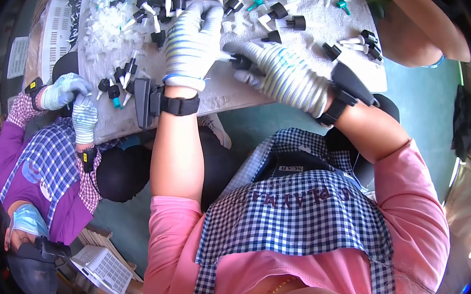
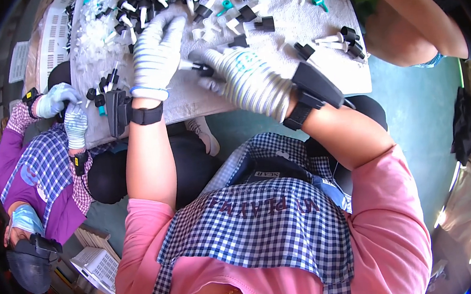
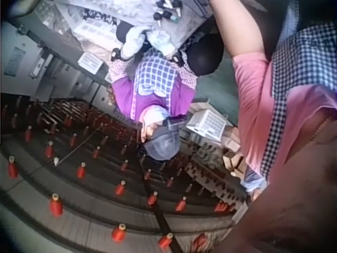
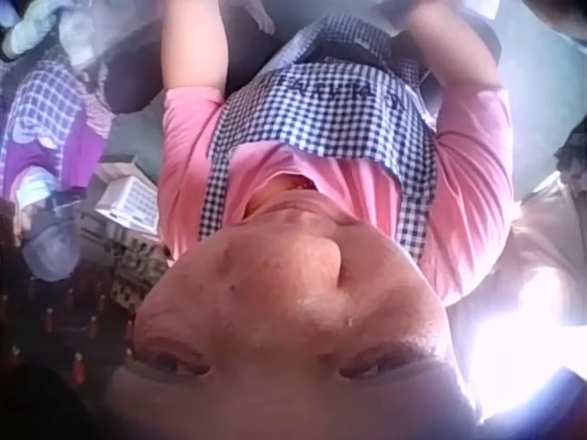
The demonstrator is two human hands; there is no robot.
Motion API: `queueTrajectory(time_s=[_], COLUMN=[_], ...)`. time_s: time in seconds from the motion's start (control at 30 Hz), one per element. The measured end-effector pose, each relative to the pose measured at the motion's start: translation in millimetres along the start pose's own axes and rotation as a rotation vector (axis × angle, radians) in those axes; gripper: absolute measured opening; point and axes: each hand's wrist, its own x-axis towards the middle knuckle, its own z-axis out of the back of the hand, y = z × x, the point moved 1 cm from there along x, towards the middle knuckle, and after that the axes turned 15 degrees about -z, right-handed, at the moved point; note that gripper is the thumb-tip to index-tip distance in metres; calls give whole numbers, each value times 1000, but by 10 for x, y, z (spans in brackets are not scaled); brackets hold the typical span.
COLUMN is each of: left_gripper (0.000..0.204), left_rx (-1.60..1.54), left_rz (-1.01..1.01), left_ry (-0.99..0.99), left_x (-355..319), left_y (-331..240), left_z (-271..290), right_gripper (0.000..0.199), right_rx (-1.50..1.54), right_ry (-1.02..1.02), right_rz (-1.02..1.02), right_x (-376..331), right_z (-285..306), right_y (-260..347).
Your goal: Assembling various plastic components of pump sprayers or dispensers.
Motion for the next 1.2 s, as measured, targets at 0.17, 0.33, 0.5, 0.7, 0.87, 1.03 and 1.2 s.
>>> queueTrajectory(time_s=[0.17, 0.33, 0.5, 0.7, 0.87, 1.03, 1.2], left_gripper=[32, 36, 30, 27, 25, 25, 36], left_rx=[280, 365, 490, 538, 583, 422, 456], left_rz=[-57, 38, -65, -186, -190, -172, -350], left_ry=[95, 209, 180, 116, 136, 34, 65], left_x=[54, 147, 124, 101, 125, 172, 273], left_y=[-16, 33, 83, 77, 71, 71, -151], left_z=[-153, -246, -263, -271, -196, -141, -318], right_gripper=[38, 35, 32, 30, 30, 30, 30], right_rx=[-215, -395, -350, -385, -412, -428, -451], right_ry=[83, -59, -156, -321, -440, -470, -540], right_rz=[-168, -86, -123, 67, 121, 129, 124], right_x=[1, 3, 79, 136, 255, 301, 353], right_z=[322, 482, 558, 564, 500, 506, 515], right_y=[-49, -112, -63, -93, -271, -285, -282])
